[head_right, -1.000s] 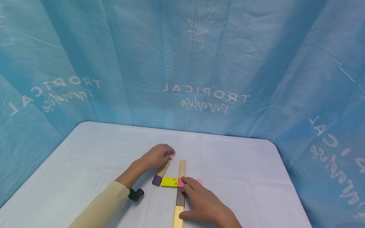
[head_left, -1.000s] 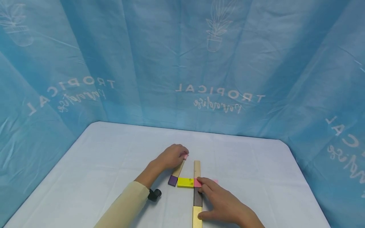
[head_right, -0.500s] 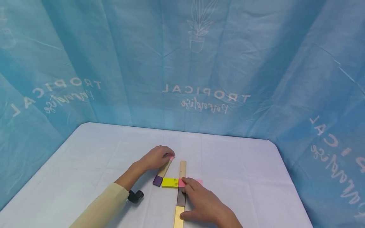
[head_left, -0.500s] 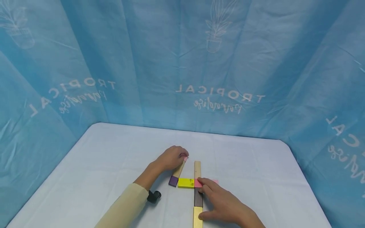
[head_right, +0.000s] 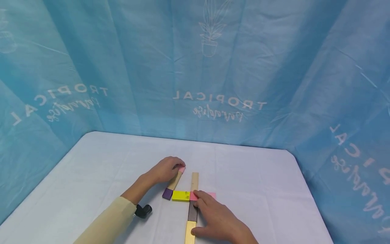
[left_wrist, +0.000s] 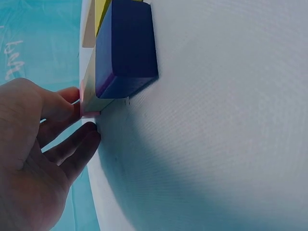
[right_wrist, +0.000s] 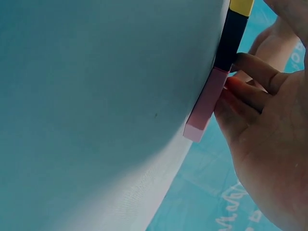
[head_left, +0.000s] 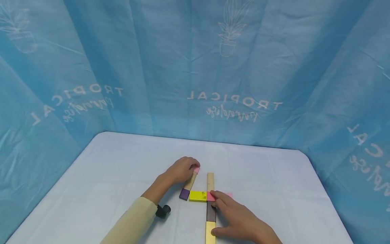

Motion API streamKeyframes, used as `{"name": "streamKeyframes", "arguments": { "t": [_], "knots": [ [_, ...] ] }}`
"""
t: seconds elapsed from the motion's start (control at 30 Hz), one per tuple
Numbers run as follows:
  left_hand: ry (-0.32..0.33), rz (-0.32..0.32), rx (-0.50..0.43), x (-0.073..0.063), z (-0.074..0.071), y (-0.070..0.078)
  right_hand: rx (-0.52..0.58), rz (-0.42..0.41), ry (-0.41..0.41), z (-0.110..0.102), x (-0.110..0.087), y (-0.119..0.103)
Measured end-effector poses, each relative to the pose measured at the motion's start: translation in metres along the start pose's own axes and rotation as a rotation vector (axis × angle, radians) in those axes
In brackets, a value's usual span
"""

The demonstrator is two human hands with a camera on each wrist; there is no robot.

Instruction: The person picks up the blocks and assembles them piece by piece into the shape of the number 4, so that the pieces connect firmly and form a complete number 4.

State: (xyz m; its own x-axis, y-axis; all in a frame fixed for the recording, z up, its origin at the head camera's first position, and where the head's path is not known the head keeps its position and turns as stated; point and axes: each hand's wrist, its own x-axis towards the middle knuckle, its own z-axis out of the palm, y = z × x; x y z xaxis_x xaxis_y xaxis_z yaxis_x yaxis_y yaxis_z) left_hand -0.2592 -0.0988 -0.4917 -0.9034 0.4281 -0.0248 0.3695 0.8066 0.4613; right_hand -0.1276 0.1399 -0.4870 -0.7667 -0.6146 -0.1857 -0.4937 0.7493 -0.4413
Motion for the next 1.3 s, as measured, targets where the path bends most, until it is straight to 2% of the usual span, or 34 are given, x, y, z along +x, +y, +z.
{"name": "streamKeyframes", "arguments": {
  "t": [0.43, 0.6, 0.9, 1.0, 1.17, 1.3],
  "knots": [
    [-0.004, -0.021, -0.018, -0.0006, -0.002, 0.0026, -0.041, -0.045, 0.022, -0.0035, -0.0038, -0.0006],
    [0.008, -0.01, -0.01, 0.0002, -0.0026, 0.0016, -0.067, -0.055, 0.043, -0.0022, -0.004, -0.0005],
    [0.002, 0.002, -0.004, 0.0013, 0.0016, -0.0032, -0.107, -0.01, -0.015, 0.0, -0.0036, -0.0034],
    [0.006, 0.007, -0.004, 0.0017, 0.0031, -0.0041, -0.152, -0.058, 0.01, -0.001, -0.0056, -0.0039],
    [0.01, 0.021, 0.01, 0.0015, 0.0041, -0.0056, -0.229, -0.167, 0.097, -0.002, -0.0074, -0.0052],
    [0.011, 0.014, 0.01, 0.0, 0.003, -0.0055, -0.234, -0.162, 0.112, -0.0016, -0.0049, -0.0077]
  ]
}}
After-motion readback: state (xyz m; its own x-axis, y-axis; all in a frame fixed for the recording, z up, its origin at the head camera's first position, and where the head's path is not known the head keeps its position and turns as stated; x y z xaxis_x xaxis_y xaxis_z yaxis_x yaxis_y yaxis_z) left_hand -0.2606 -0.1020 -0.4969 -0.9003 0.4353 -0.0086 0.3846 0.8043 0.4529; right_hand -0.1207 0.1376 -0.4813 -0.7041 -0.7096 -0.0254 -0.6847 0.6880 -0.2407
